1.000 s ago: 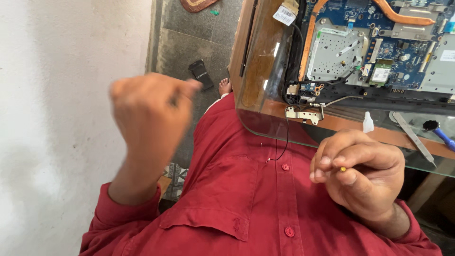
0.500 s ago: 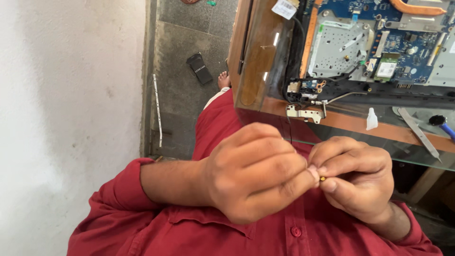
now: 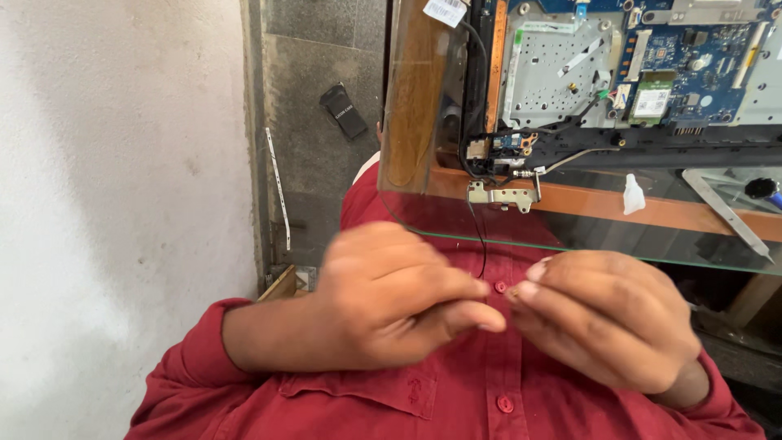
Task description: The person cleans a small component on a disassembled television using a cotton swab and a liquid from a small bottle. They then use a screwdriver to adjust a screw on the component and tweezers to place a small gold-colored part onto the board.
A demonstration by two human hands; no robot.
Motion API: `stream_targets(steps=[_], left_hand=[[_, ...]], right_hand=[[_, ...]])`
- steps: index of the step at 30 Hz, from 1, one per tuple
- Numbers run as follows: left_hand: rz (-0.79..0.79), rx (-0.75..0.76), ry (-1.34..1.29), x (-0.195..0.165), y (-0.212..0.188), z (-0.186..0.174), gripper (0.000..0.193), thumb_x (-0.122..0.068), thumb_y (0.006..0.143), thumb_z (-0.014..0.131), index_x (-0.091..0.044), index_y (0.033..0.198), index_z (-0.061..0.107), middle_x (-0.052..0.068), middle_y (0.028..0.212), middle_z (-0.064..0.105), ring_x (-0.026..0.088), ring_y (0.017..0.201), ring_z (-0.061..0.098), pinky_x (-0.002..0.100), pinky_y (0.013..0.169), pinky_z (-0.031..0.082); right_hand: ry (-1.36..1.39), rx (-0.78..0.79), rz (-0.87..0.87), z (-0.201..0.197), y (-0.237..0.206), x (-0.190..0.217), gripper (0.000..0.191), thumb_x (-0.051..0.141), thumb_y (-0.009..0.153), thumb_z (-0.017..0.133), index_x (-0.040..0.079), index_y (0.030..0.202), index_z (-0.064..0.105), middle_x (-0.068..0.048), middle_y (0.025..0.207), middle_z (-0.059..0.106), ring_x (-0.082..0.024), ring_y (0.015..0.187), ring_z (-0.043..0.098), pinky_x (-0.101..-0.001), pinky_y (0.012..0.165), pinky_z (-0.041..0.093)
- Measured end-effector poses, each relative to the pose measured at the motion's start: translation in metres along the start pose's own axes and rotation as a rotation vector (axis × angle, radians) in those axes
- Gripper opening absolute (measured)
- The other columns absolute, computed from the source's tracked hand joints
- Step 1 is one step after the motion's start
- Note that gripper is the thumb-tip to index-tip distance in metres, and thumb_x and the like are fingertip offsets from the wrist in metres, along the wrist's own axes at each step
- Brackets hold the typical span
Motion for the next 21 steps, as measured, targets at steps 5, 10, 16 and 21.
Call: stream_targets(steps=[5, 10, 16, 21], left_hand=[[-0.190, 0.038, -0.229, 0.016, -0.014, 0.025, 0.017, -0.015, 0.099, 0.080, -0.006, 0.112, 0.073, 0.007, 0.096, 0.073, 0.021, 0.088, 0.074, 0.030, 0.078, 0.058], [-0.333, 0.005, -0.329, 0.027, -0.020, 0.029, 0.012, -0.009, 0.096, 0.079, -0.006, 0.106, 0.073, 0.007, 0.098, 0.075, 0.021, 0.088, 0.075, 0.030, 0.078, 0.059], [-0.334, -0.038, -0.282, 0.025, -0.021, 0.018, 0.009, -0.008, 0.098, 0.078, -0.005, 0.104, 0.071, 0.007, 0.096, 0.073, 0.020, 0.084, 0.072, 0.030, 0.074, 0.057], [-0.281, -0.178, 0.012, 0.025, -0.015, -0.016, 0.015, -0.009, 0.095, 0.084, -0.006, 0.103, 0.071, 0.005, 0.097, 0.071, 0.019, 0.090, 0.071, 0.028, 0.074, 0.057]], right_hand=[[-0.081, 0.056, -0.105, 0.007, 0.003, 0.010, 0.029, 0.007, 0.078, 0.089, -0.006, 0.098, 0.073, -0.015, 0.095, 0.069, -0.030, 0.085, 0.074, -0.0408, 0.075, 0.064], [-0.120, 0.071, -0.150, 0.013, 0.002, 0.011, 0.028, 0.002, 0.075, 0.086, -0.009, 0.098, 0.074, -0.016, 0.096, 0.068, -0.031, 0.084, 0.074, -0.0406, 0.075, 0.065], [-0.069, 0.067, -0.146, 0.007, -0.001, 0.008, 0.025, 0.007, 0.079, 0.087, -0.004, 0.097, 0.073, -0.013, 0.095, 0.068, -0.027, 0.082, 0.073, -0.0396, 0.072, 0.064], [-0.181, -0.045, 0.112, -0.001, -0.004, -0.012, 0.025, 0.001, 0.077, 0.089, -0.003, 0.094, 0.071, -0.013, 0.092, 0.069, -0.025, 0.078, 0.070, -0.0355, 0.065, 0.058]])
Point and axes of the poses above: each hand's wrist, its own y-axis towards the middle knuckle, its own z-axis out of the palm, x = y × z, the point moved 8 cm from there along y, towards the middle knuckle
